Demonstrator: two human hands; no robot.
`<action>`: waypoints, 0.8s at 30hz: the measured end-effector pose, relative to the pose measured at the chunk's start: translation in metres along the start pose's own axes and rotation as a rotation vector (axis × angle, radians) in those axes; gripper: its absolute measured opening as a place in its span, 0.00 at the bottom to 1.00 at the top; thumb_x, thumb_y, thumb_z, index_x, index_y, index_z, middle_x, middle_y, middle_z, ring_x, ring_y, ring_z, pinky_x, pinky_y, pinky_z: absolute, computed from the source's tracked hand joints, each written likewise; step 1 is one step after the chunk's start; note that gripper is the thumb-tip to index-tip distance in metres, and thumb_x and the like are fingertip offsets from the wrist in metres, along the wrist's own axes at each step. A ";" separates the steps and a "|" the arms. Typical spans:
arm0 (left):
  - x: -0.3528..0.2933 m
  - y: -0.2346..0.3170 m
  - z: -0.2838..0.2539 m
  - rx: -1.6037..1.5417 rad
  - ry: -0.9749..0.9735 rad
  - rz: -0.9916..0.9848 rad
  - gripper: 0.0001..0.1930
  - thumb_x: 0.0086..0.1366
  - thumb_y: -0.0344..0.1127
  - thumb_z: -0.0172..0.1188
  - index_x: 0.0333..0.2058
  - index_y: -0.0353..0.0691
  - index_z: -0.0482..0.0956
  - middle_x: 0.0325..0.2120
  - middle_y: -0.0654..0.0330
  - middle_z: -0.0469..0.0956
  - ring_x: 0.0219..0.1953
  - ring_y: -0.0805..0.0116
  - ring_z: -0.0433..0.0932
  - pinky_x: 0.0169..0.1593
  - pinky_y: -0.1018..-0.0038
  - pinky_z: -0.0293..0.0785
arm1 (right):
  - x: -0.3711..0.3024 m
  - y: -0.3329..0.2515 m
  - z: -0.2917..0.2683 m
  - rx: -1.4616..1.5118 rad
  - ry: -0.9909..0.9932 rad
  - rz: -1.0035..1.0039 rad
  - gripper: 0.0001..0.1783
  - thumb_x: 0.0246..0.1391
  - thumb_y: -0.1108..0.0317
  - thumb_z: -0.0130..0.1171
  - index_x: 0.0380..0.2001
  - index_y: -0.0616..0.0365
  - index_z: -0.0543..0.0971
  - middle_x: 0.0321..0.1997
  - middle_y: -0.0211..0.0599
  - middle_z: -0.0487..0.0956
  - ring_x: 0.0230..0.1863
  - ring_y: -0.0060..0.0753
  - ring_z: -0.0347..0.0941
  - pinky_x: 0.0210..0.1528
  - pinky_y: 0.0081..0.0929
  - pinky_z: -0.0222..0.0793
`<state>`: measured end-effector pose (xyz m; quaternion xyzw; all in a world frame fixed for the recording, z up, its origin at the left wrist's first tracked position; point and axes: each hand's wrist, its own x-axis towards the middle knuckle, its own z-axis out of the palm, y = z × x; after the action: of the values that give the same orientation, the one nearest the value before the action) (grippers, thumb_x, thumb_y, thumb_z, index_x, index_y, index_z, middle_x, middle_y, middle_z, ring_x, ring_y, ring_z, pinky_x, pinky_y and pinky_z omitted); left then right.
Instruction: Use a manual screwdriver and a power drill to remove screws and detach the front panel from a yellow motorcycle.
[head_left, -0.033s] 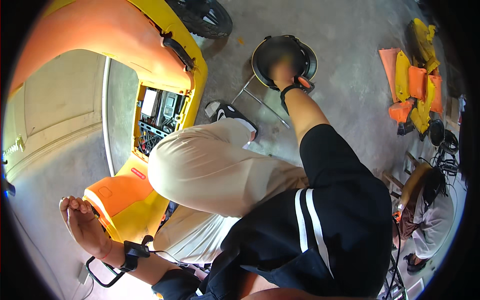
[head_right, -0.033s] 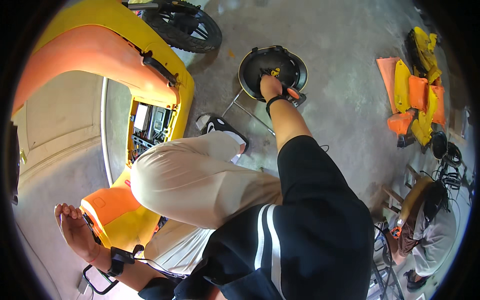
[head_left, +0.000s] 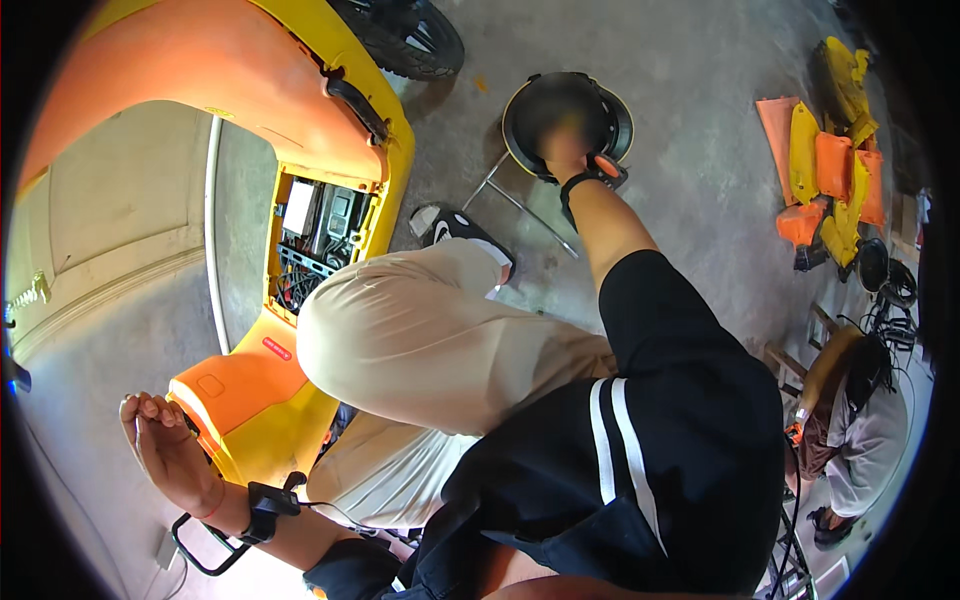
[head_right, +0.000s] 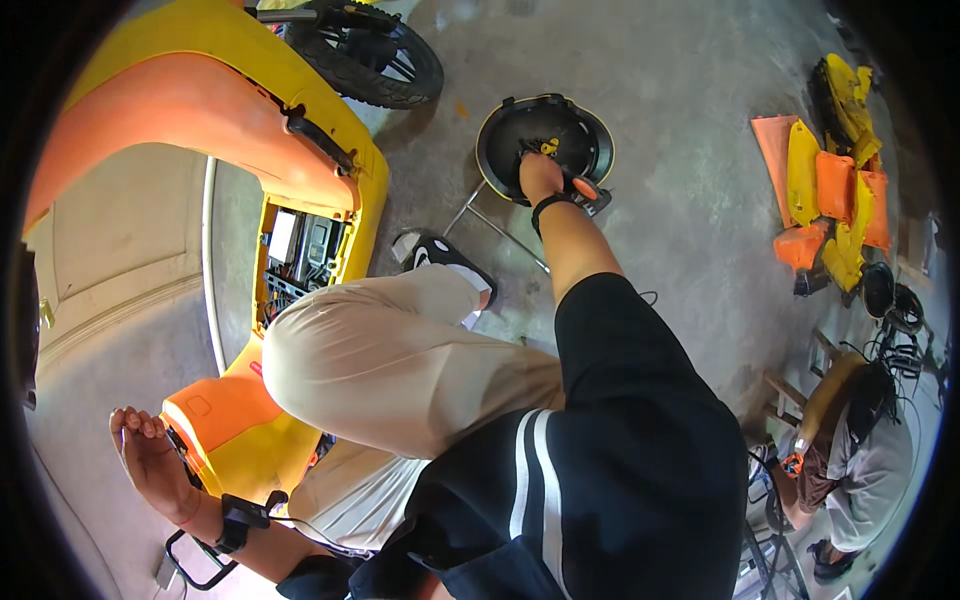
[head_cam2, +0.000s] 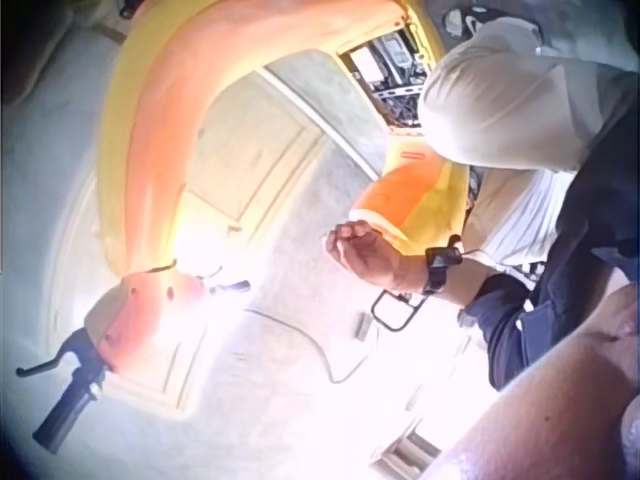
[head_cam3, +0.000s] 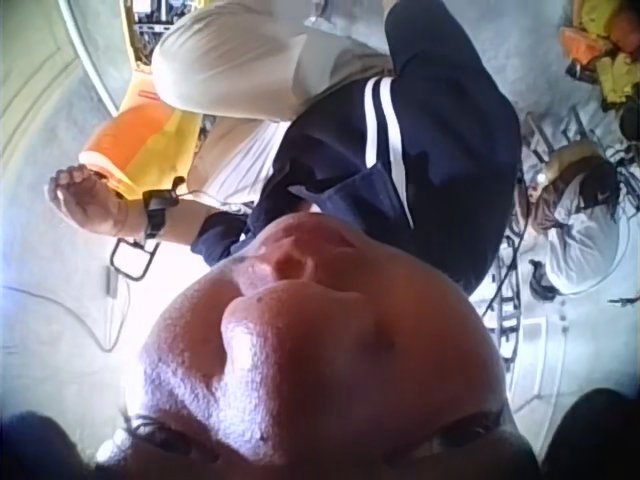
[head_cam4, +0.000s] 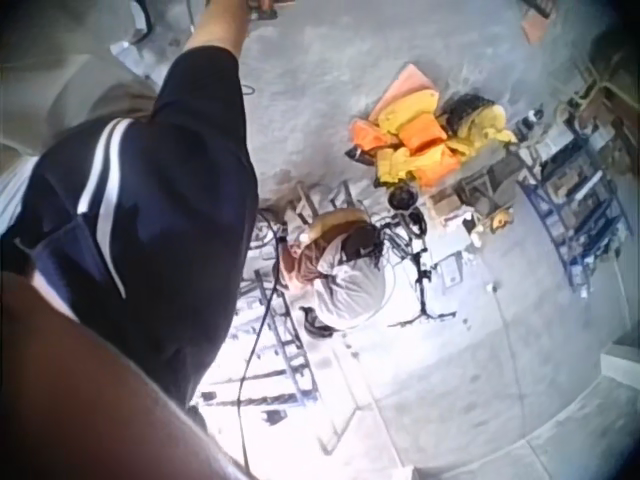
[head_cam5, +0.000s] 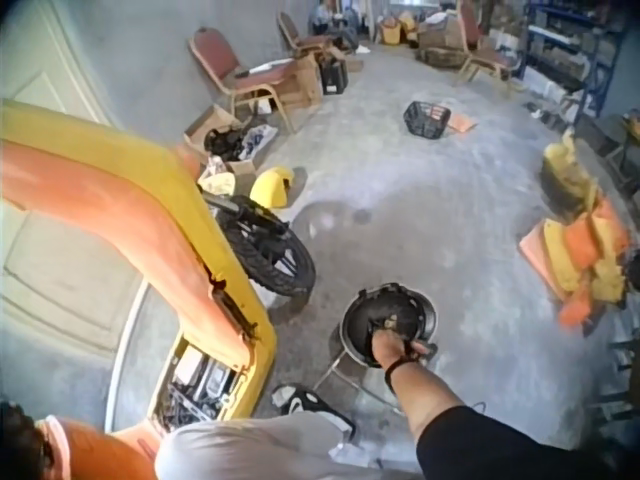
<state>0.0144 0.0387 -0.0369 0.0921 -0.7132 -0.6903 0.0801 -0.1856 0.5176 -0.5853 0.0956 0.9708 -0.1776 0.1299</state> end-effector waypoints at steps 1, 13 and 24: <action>0.005 -0.003 0.005 -0.002 -0.005 0.000 0.12 0.73 0.29 0.45 0.51 0.33 0.71 0.39 0.60 0.70 0.37 0.72 0.67 0.44 0.76 0.67 | 0.001 0.005 0.003 -0.001 0.002 0.005 0.17 0.61 0.67 0.45 0.35 0.58 0.84 0.39 0.54 0.83 0.43 0.55 0.82 0.46 0.46 0.78; -0.009 0.030 0.033 -0.045 0.082 0.012 0.09 0.69 0.26 0.51 0.45 0.33 0.77 0.34 0.60 0.79 0.34 0.72 0.77 0.40 0.76 0.73 | -0.018 0.005 -0.027 0.241 0.112 -0.032 0.15 0.43 0.66 0.64 0.37 0.58 0.83 0.37 0.53 0.83 0.44 0.60 0.79 0.54 0.45 0.73; -0.009 0.076 0.044 0.080 0.034 0.155 0.08 0.70 0.27 0.51 0.45 0.35 0.77 0.34 0.61 0.78 0.34 0.73 0.76 0.40 0.77 0.73 | 0.006 -0.022 -0.050 0.471 0.038 -0.039 0.18 0.45 0.67 0.64 0.38 0.67 0.80 0.30 0.56 0.83 0.38 0.61 0.80 0.46 0.45 0.75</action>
<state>0.0108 0.0858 0.0377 0.0513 -0.7437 -0.6513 0.1417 -0.2076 0.5168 -0.5354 0.1077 0.9065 -0.3999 0.0824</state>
